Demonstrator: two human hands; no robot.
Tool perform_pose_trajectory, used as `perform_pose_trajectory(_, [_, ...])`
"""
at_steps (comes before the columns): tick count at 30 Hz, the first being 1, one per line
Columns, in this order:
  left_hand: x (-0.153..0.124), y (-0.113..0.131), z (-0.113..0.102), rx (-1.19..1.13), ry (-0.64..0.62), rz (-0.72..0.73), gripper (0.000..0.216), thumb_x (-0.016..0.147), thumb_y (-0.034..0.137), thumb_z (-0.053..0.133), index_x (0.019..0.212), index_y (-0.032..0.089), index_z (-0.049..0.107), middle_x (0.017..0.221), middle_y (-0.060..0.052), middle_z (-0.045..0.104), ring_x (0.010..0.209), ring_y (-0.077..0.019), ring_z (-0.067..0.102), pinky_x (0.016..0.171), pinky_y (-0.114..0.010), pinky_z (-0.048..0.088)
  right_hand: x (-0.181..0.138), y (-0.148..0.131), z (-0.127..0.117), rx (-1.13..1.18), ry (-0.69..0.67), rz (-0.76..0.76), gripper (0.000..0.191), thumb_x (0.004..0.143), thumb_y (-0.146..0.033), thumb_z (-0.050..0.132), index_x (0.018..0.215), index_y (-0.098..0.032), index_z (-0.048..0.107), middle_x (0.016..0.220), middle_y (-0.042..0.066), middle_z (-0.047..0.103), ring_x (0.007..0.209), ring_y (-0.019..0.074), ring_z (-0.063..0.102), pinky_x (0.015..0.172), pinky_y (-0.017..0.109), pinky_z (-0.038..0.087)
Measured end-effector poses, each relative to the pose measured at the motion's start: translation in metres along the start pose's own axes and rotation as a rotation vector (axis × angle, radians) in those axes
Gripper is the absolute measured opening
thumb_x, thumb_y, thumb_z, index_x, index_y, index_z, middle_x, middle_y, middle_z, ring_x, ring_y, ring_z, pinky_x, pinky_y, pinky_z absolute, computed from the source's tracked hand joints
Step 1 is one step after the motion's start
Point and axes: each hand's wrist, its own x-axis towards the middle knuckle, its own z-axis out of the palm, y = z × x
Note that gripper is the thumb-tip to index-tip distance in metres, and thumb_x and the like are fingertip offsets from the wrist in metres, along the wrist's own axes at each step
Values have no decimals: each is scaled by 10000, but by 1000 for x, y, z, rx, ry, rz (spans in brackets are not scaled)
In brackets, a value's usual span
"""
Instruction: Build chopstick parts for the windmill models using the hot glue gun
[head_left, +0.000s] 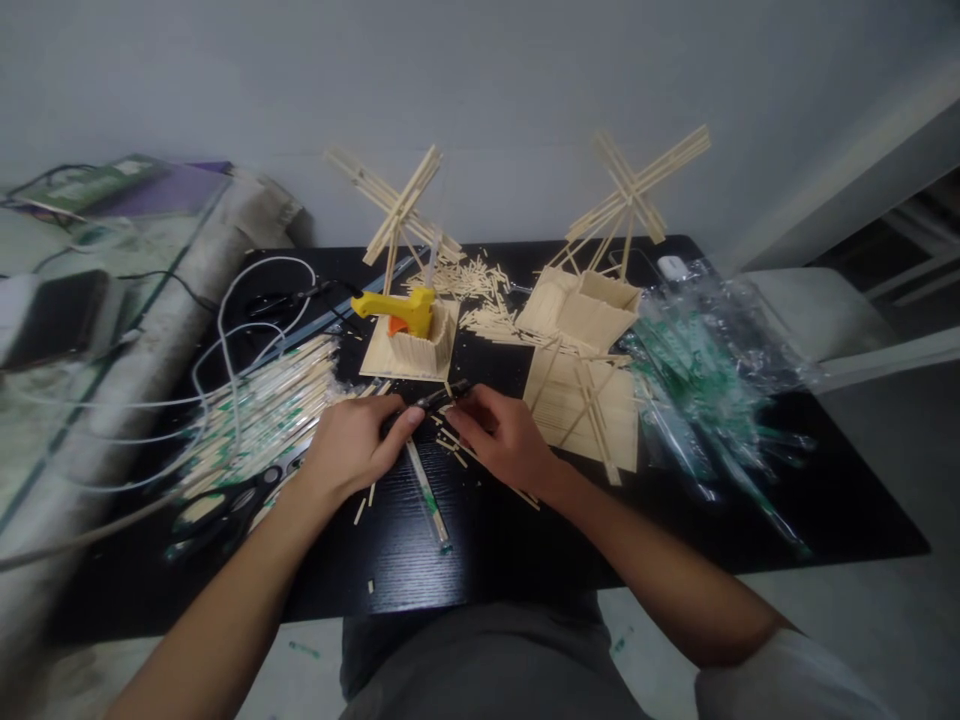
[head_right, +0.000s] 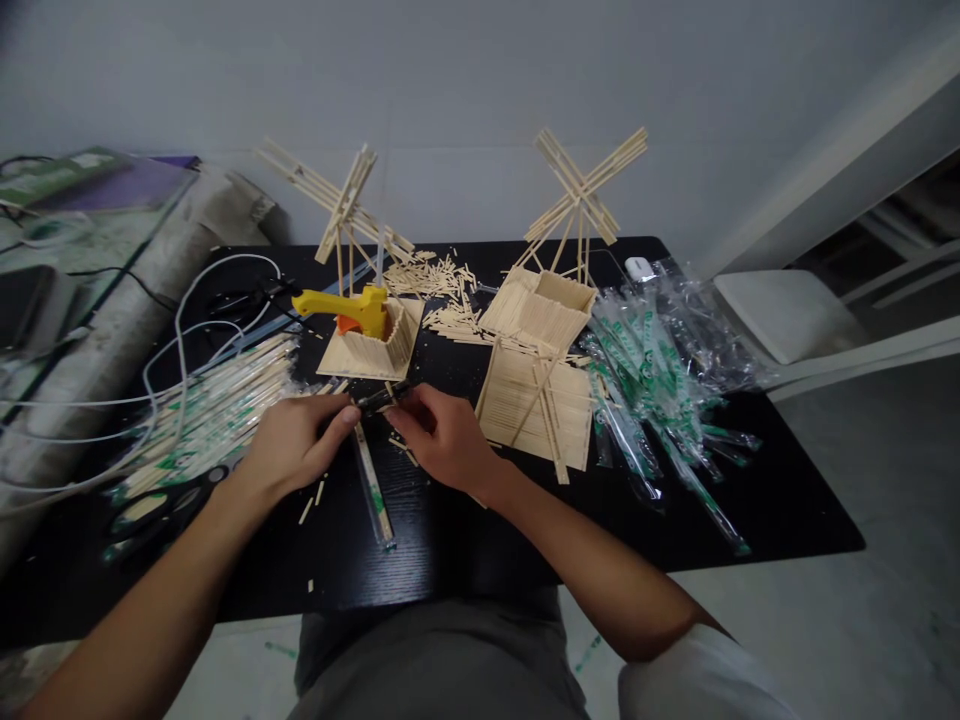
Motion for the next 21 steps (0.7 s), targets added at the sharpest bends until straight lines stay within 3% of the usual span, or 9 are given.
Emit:
perform_pose_trajectory(3, [0,1,-1,28,-17,1,668,943,707,178,749,194,559,720,-48,627,694,-167,552,685,-277,267,1,-1,-3,68,54,-28,405,818,-345,788,1150,-216,595,1041,34,706,762,120,683,707,251,580])
perform_pose_trajectory(5, [0,2,-2,55,-8,10,675,942,708,179,751,191,569,737,-55,641,711,-174,569,683,-279,264,2,-1,-5,106,28,-65,432,824,-289,772,1214,-234,597,1127,40,693,770,104,682,721,245,594])
perform_pose_trajectory(8, [-1,2,-1,96,-2,16,690,944,709,163,765,192,585,779,-61,662,751,-189,595,681,-283,259,4,-1,-8,120,-6,-71,333,839,-242,746,1160,-229,659,1104,34,707,803,108,681,731,240,597])
perform_pose_trajectory(11, [0,2,0,125,-26,5,713,938,729,148,787,199,600,785,-59,664,756,-195,601,673,-286,248,5,-1,-9,214,-29,6,337,818,-225,760,1146,-224,684,1077,33,722,806,123,696,708,250,609])
perform_pose_trajectory(16, [0,5,-1,120,-68,5,755,927,754,132,772,192,612,768,-65,666,727,-185,594,675,-285,269,6,-2,-10,349,-70,109,312,793,-222,791,1096,-205,716,867,8,731,732,129,713,675,252,612])
perform_pose_trajectory(21, [1,6,1,116,-56,-3,777,930,756,162,772,188,668,788,-79,707,736,-186,624,673,-283,310,9,1,-10,411,-72,161,329,768,-238,817,1079,-185,722,852,11,745,696,129,720,675,264,626])
